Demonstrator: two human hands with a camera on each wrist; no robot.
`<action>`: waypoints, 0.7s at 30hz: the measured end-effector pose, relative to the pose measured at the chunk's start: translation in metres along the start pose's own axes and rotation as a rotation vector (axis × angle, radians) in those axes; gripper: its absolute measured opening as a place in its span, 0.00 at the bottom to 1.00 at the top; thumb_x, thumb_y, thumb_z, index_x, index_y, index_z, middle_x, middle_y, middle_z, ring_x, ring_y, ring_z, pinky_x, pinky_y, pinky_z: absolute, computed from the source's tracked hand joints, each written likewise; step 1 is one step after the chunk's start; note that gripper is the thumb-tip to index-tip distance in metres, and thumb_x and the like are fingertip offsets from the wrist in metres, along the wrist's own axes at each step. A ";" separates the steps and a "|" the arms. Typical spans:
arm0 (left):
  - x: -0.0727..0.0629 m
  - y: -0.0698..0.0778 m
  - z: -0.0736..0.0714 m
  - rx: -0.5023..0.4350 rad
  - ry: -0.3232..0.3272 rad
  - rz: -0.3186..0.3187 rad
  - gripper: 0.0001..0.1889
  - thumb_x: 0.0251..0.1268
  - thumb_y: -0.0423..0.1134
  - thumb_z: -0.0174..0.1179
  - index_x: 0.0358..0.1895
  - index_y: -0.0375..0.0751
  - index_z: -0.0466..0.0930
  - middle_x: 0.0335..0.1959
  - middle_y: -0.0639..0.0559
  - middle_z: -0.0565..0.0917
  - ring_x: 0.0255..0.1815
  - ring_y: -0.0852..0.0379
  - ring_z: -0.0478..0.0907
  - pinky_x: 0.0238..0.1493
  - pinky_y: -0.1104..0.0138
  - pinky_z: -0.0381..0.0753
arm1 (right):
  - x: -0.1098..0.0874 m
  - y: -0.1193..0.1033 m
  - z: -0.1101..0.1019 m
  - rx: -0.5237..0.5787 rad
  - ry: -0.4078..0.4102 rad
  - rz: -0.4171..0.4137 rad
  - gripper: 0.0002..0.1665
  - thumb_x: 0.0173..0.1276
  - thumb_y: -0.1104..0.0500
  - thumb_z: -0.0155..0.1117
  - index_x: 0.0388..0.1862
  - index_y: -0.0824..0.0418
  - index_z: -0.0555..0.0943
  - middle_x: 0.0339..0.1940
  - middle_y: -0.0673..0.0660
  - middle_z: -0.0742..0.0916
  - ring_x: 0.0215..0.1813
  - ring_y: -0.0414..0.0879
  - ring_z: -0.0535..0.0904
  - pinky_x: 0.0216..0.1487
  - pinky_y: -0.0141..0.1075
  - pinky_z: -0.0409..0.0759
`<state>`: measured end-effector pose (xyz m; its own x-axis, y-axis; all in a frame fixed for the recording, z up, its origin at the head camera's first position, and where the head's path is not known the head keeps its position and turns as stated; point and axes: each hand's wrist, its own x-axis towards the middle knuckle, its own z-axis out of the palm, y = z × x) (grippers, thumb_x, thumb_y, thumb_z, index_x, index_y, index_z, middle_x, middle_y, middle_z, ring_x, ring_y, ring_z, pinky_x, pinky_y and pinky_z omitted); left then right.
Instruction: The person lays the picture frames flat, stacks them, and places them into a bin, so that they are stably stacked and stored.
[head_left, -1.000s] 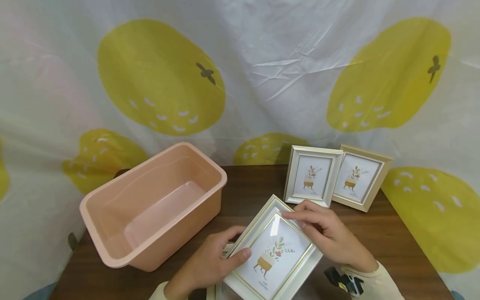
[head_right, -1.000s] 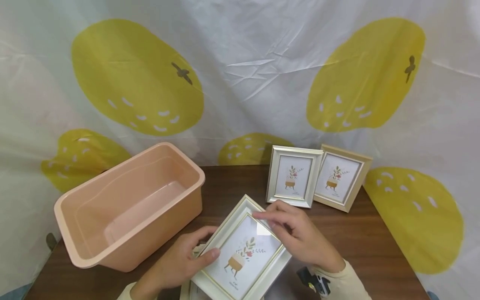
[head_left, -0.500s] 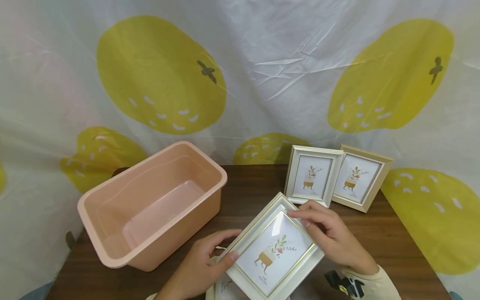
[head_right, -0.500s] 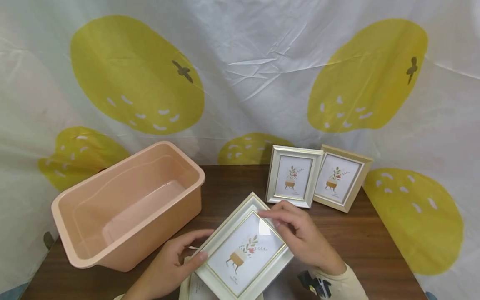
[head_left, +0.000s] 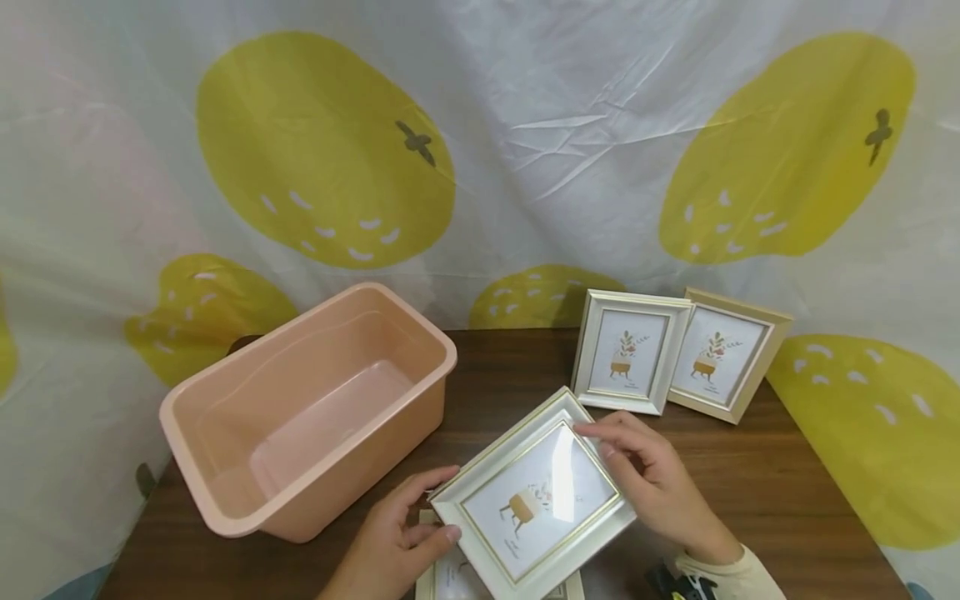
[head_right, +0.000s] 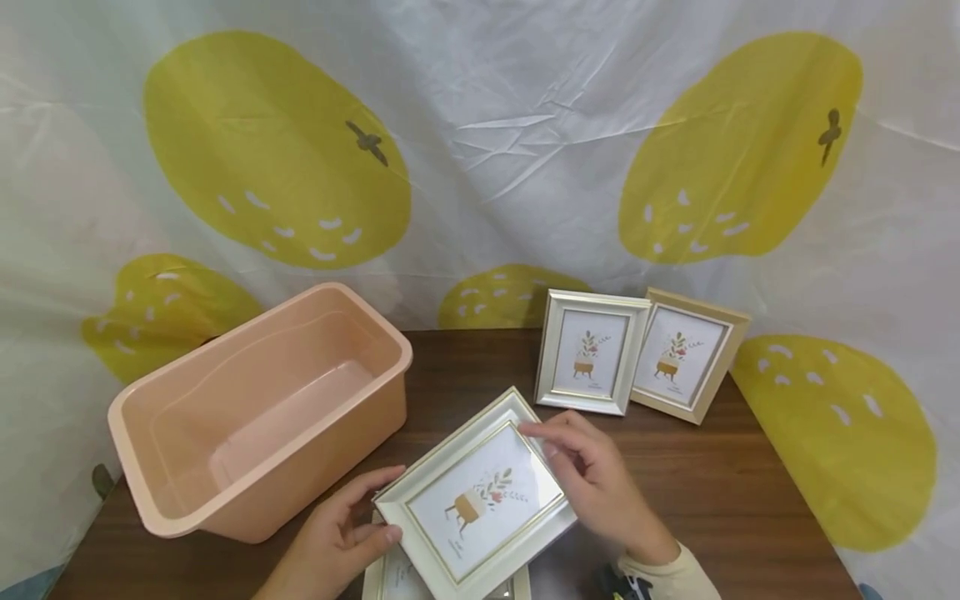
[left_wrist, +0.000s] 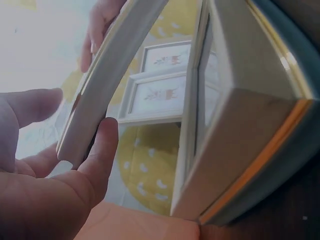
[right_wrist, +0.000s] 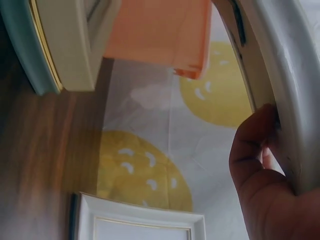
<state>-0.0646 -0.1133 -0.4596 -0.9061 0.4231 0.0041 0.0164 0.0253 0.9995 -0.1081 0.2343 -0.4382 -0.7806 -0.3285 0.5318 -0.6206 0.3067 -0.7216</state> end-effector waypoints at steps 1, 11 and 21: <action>-0.001 -0.001 0.000 -0.002 0.004 -0.016 0.34 0.71 0.34 0.69 0.78 0.45 0.69 0.72 0.38 0.71 0.55 0.54 0.84 0.53 0.66 0.90 | -0.001 0.000 0.002 -0.004 0.007 0.004 0.26 0.73 0.79 0.55 0.61 0.61 0.86 0.47 0.53 0.86 0.42 0.39 0.77 0.37 0.31 0.78; -0.005 -0.011 0.001 -0.091 0.017 -0.024 0.40 0.68 0.30 0.70 0.80 0.38 0.62 0.72 0.27 0.68 0.59 0.54 0.83 0.56 0.65 0.89 | -0.017 0.002 0.015 -0.002 0.072 0.150 0.23 0.76 0.76 0.55 0.61 0.60 0.86 0.40 0.50 0.84 0.35 0.38 0.73 0.31 0.33 0.75; -0.007 -0.013 0.011 -0.131 0.142 -0.114 0.48 0.61 0.27 0.74 0.83 0.50 0.60 0.71 0.32 0.70 0.59 0.55 0.82 0.54 0.64 0.90 | -0.027 -0.002 0.033 0.037 0.181 0.233 0.21 0.78 0.74 0.55 0.61 0.60 0.86 0.48 0.53 0.86 0.41 0.37 0.78 0.38 0.30 0.80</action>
<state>-0.0537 -0.1062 -0.4733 -0.9495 0.2923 -0.1140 -0.1362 -0.0565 0.9891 -0.0834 0.2132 -0.4652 -0.9045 -0.0876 0.4175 -0.4223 0.3212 -0.8476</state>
